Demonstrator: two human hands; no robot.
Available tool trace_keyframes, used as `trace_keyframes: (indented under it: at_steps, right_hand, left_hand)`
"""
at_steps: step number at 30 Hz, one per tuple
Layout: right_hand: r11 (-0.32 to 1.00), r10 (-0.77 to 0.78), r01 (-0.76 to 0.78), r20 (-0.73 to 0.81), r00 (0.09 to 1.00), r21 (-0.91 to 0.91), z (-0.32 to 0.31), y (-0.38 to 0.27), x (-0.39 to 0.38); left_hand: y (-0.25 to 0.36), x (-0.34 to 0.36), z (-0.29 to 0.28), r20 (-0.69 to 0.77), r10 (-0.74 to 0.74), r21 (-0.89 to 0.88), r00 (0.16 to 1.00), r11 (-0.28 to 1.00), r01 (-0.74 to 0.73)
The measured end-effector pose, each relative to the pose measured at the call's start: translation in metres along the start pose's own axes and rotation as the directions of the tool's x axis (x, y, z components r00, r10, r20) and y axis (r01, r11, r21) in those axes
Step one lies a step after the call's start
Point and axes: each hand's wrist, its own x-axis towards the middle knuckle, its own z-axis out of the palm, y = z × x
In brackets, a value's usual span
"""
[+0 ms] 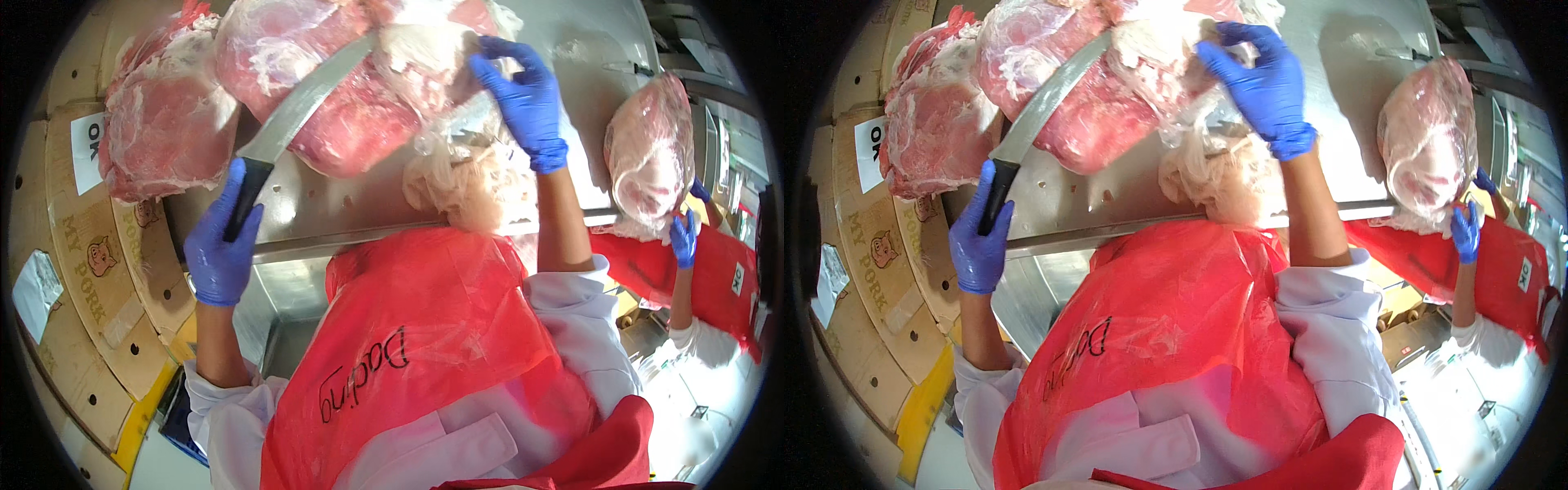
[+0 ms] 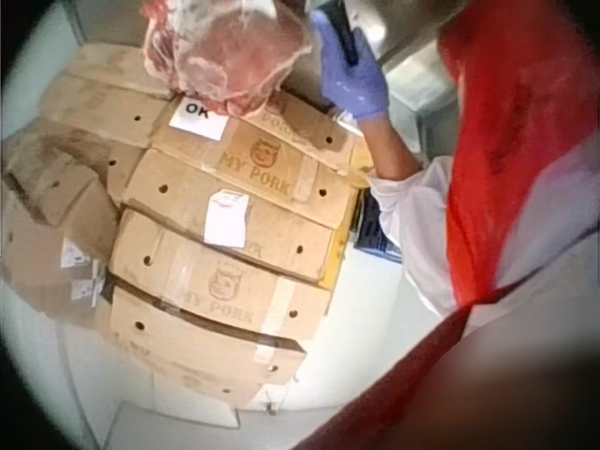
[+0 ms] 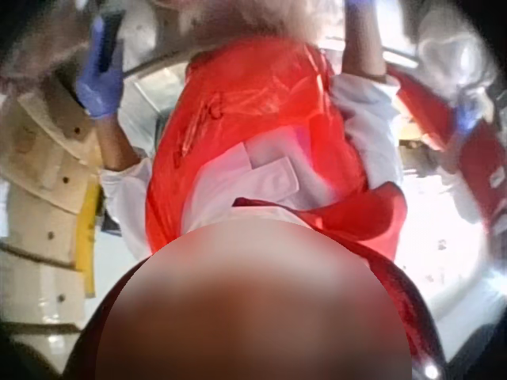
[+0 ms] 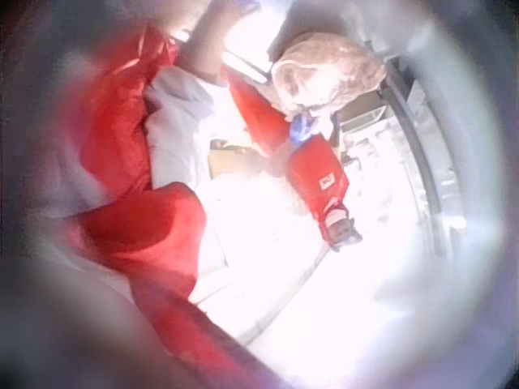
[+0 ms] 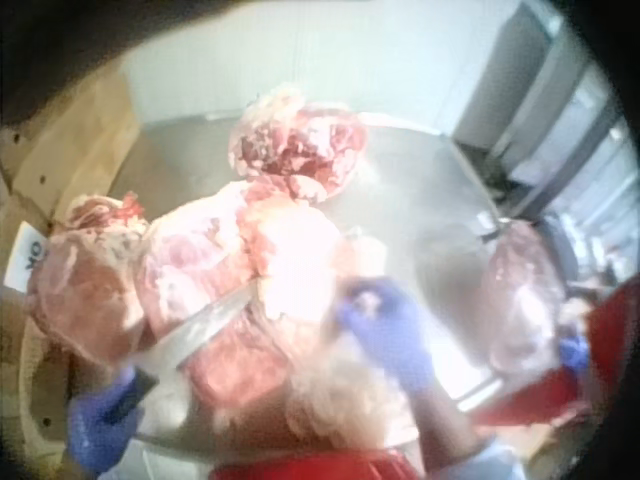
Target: The person trims fat and connective tissue from large cuts of raw meat using a boning knife. They repeatedly reposition the meat on a stainless steel table, slice away excess tissue, and place the trimmed pieces aside.
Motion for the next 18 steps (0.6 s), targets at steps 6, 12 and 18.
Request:
trace_keyframes:
  at_steps: [6, 12, 18]
  right_hand:
    - [0.954, -0.244, 0.196, -0.208, 0.947, -0.227, 0.045, -0.005, -0.078]
    - [0.962, 0.258, -0.271, -0.206, 0.944, -0.035, 0.068, 0.019, -0.137]
    - [0.840, 0.371, -0.474, 0.356, 0.858, 0.266, 0.081, -0.024, -0.123]
  left_hand:
    - [-0.010, -0.040, -0.012, 0.026, -0.184, -0.164, 0.983, 0.969, 0.185]
    - [-0.020, -0.088, 0.010, -0.031, -0.245, -0.310, 0.969, 0.924, 0.224]
    - [-0.019, -0.094, 0.023, -0.012, -0.212, -0.359, 0.977, 0.913, 0.193]
